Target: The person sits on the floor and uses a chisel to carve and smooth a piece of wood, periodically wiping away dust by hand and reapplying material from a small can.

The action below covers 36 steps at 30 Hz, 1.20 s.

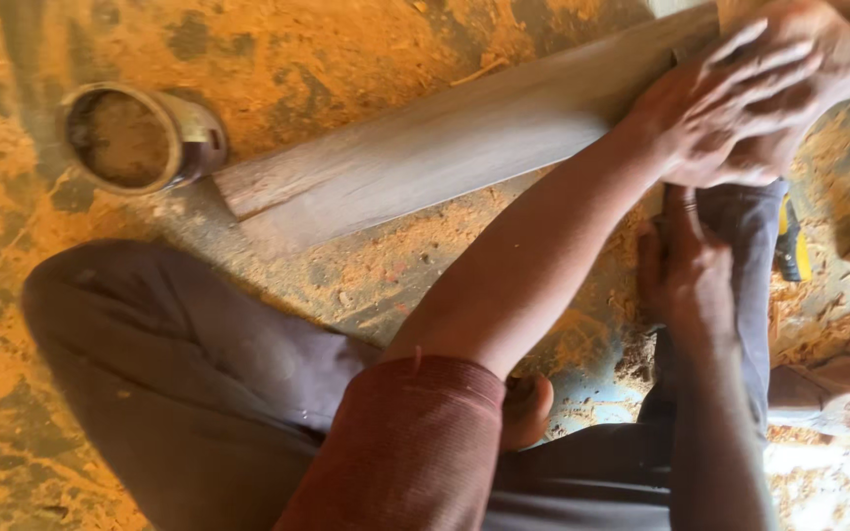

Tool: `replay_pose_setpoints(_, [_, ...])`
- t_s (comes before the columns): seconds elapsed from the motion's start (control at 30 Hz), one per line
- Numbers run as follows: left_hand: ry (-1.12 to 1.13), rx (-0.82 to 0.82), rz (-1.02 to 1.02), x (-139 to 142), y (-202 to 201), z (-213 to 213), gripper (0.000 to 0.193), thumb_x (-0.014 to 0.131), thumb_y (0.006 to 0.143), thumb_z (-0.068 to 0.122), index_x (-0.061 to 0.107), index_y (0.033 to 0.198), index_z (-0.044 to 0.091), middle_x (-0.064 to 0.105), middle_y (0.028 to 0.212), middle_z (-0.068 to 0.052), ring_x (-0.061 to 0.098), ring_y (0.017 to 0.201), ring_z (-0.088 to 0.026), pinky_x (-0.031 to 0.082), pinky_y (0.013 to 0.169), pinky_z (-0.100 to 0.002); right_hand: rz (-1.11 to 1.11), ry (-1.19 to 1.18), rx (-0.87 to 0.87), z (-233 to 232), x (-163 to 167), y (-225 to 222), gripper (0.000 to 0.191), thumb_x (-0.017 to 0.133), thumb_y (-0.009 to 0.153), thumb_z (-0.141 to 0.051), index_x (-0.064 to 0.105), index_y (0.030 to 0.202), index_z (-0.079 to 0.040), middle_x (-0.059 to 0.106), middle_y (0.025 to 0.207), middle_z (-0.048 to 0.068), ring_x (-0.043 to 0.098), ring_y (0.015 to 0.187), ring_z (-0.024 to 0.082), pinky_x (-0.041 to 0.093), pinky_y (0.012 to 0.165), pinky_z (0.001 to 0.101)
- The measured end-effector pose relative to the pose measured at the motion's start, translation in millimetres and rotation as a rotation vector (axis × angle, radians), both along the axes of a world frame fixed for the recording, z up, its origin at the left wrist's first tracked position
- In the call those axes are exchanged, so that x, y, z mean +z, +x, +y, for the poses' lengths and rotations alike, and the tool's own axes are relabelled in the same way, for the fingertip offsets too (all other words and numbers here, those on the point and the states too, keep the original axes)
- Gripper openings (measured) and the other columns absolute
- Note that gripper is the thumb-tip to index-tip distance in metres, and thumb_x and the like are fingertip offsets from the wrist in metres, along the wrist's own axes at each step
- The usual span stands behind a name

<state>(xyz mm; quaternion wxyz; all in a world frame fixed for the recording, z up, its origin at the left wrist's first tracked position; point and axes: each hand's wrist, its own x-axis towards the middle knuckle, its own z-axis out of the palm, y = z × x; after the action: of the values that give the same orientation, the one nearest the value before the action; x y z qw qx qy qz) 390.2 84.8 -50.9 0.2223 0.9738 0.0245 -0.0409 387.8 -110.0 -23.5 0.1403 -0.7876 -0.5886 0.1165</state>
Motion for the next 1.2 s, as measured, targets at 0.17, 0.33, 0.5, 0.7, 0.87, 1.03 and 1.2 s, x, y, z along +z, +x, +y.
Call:
replay_pose_setpoints(0.17, [0.011, 0.001, -0.04, -2, -98, 0, 0.084, 0.031, 0.099, 0.082, 0.027, 0.166, 0.033, 0.008, 0.177, -0.01, 0.006, 0.164, -0.029, 0.001, 0.133, -0.054, -0.048, 0.06, 0.104, -10, -19, -78, 0.054, 0.061, 0.105, -0.012, 0.048, 0.152, 0.01, 0.068, 0.086, 0.028, 0.064, 0.057, 0.037, 0.051, 0.05, 0.0455])
replay_pose_setpoints(0.33, [0.099, 0.104, -0.048, -15, -280, 5, 0.086, 0.029, 0.099, 0.081, 0.027, 0.166, 0.026, 0.012, 0.174, -0.01, 0.011, 0.161, -0.03, 0.004, 0.13, -0.057, -0.019, -0.088, 0.231, -24, -41, -215, 0.07, 0.06, 0.084, -0.007, 0.05, 0.154, -0.002, 0.069, 0.112, 0.027, 0.069, 0.076, 0.035, 0.059, 0.059, 0.0422])
replay_pose_setpoints(0.5, [0.158, 0.15, -0.023, -6, -342, 4, 0.087, 0.03, 0.097, 0.081, 0.028, 0.164, 0.026, 0.014, 0.174, -0.008, 0.013, 0.161, -0.029, 0.007, 0.129, -0.058, -0.027, -0.38, 0.26, -24, -48, -255, 0.069, 0.054, 0.093, -0.003, 0.042, 0.161, -0.003, 0.056, 0.123, 0.027, 0.064, 0.066, 0.03, 0.058, 0.057, 0.0418])
replay_pose_setpoints(0.7, [-0.038, 0.119, -0.134, -15, -211, 10, 0.088, 0.042, 0.099, 0.082, 0.027, 0.167, 0.028, 0.013, 0.175, -0.01, 0.01, 0.163, -0.03, 0.007, 0.132, -0.062, -0.174, -0.31, 0.179, -28, -46, -141, 0.054, 0.056, 0.103, -0.008, 0.051, 0.156, 0.004, 0.057, 0.088, 0.018, 0.059, 0.06, 0.027, 0.053, 0.054, 0.0404])
replay_pose_setpoints(0.87, [-0.066, 0.011, -0.056, -6, -46, 0, 0.088, 0.035, 0.097, 0.086, 0.026, 0.167, 0.034, 0.008, 0.178, -0.007, 0.003, 0.165, -0.029, 0.0, 0.134, -0.06, -0.032, -0.023, 0.038, -12, -12, -33, 0.053, 0.054, 0.117, -0.011, 0.043, 0.164, 0.009, 0.067, 0.089, 0.017, 0.066, 0.071, 0.027, 0.055, 0.064, 0.0402])
replay_pose_setpoints(1.03, [-0.003, -0.08, -0.086, -16, 25, -4, 0.098, 0.034, 0.092, 0.09, 0.03, 0.165, 0.025, 0.007, 0.175, -0.013, 0.001, 0.161, -0.031, -0.006, 0.126, -0.063, -0.074, -0.054, -0.085, 5, 6, -12, 0.053, 0.056, 0.117, -0.015, 0.038, 0.163, 0.007, 0.064, 0.085, 0.02, 0.066, 0.066, 0.028, 0.055, 0.061, 0.0395])
replay_pose_setpoints(1.2, [-0.002, -0.056, -0.042, -13, -65, -3, 0.09, 0.036, 0.093, 0.086, 0.041, 0.16, 0.027, 0.013, 0.175, -0.009, 0.002, 0.163, -0.029, -0.004, 0.13, -0.058, 0.048, -0.045, -0.09, 1, -6, -77, 0.06, 0.059, 0.105, -0.011, 0.043, 0.16, 0.008, 0.052, 0.059, 0.019, 0.055, 0.044, 0.029, 0.045, 0.046, 0.0455])
